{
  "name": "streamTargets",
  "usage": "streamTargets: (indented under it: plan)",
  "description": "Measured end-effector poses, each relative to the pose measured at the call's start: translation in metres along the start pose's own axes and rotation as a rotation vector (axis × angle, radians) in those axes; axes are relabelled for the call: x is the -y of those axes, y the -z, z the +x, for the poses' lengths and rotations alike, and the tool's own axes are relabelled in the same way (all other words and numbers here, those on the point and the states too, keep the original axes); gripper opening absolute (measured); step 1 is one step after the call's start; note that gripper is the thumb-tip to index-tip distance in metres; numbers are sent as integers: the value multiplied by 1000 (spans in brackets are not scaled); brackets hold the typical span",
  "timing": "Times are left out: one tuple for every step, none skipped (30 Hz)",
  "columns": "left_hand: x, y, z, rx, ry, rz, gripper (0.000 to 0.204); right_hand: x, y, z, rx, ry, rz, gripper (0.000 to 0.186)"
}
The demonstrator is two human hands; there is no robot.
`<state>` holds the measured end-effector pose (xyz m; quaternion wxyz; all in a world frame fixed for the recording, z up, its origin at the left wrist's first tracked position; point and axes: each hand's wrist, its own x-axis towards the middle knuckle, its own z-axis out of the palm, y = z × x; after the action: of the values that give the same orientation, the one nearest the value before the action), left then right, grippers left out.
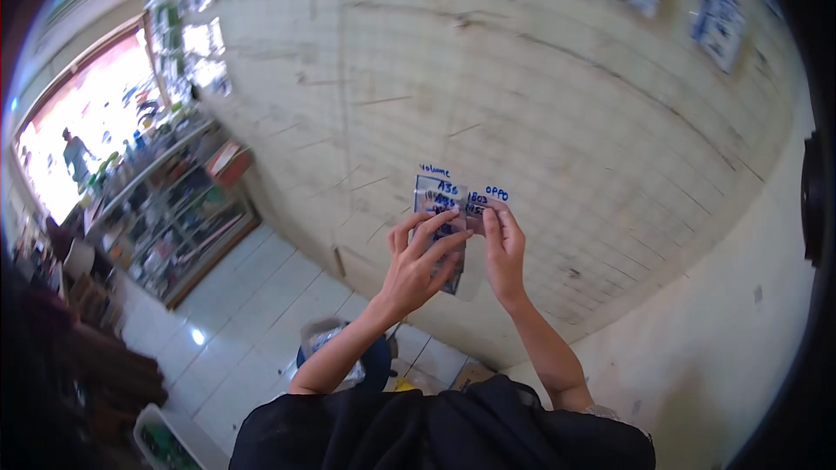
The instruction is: The person takes plastic-wrapped mobile screen protectors from a clear container and hangs them one by one onto wire hooks on a display wall.
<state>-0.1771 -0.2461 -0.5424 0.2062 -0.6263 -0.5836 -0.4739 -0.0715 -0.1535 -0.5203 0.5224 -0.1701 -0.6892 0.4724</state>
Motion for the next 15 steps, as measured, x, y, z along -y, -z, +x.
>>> streamTargets:
  plan:
    - [-13,-6,15,-32,-82,-18,39,13,21,5,-30,50,5,26]
    - [-29,-10,30,-115,-135,-56,33,25,42,8,-91,86,6,24]
    - [-40,-16,43,-127,-180,-88,33,40,60,10,-128,122,-17,24]
    - [-49,-28,54,-215,-148,-208,30,52,79,10,-150,120,4,23]
    - [-59,-37,67,-301,-114,-329,27,65,97,9,-171,123,25,22]
    - [-74,-44,81,-289,-102,-447,23,72,115,7,-200,113,39,21]
    - [-86,-51,92,-280,-127,-478,23,82,128,3,-233,129,21,21]
    - [-97,-56,103,-172,-59,-788,23,92,139,0,-235,129,14,21]
    - [-108,-65,109,-38,15,-1095,23,96,152,-5,-245,125,6,21]
    - [-119,-69,115,45,-34,-957,22,100,166,-9,-280,149,-19,21]
    - [-131,-78,121,59,-68,-989,22,98,179,-15,-321,140,-21,22]
    - [-141,-86,126,148,-56,-1081,24,100,190,-20,-357,124,-20,24]
    - [-152,-93,129,243,-43,-1173,25,108,199,-24,-388,138,-41,24]
    - [-164,-96,134,321,21,-1235,29,116,207,-29,-418,175,-67,27]
    - [-172,-97,140,333,-2,-1242,29,124,210,-32,-436,216,-78,32]
